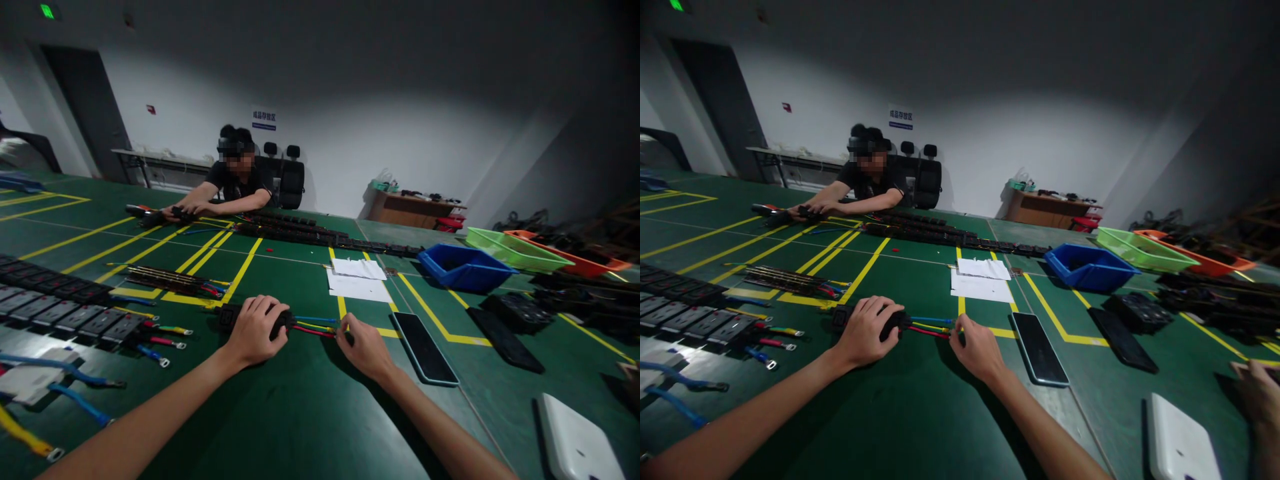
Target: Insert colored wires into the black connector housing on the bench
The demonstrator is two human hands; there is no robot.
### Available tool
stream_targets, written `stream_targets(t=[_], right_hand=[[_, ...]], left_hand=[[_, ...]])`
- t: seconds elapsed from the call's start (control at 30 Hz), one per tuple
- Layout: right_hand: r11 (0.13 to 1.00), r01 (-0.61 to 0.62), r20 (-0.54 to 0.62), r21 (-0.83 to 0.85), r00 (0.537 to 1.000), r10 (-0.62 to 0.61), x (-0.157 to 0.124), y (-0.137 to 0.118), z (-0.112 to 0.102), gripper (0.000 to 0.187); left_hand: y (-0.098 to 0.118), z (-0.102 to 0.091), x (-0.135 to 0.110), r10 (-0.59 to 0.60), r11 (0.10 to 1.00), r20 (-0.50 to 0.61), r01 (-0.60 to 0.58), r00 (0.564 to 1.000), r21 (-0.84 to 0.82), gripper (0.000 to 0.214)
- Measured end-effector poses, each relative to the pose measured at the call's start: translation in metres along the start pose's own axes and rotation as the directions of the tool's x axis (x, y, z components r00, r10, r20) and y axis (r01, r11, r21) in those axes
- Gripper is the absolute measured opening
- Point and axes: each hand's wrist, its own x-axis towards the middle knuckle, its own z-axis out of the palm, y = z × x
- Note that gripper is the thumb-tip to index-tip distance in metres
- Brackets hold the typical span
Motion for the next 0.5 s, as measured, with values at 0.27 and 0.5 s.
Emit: stream_targets(t=[0.27,0.5], right_hand=[[1.000,0.003,0.070,0.003,0.998,-0.003,0.0017,0.0016,-0.0001,0.014],[1.000,0.003,0.109,-0.010,0.994,-0.001,0.0028,-0.0021,-0.0050,0.013]], left_hand=[[0.0001,-0.0013,0.0019,-0.009,1.000,0.078,0.009,0.997,0.007,0.036],[0.0000,-0.0017,0.0041,0.015,1.000,0.105,-0.017,0.994,0.015,0.034]])
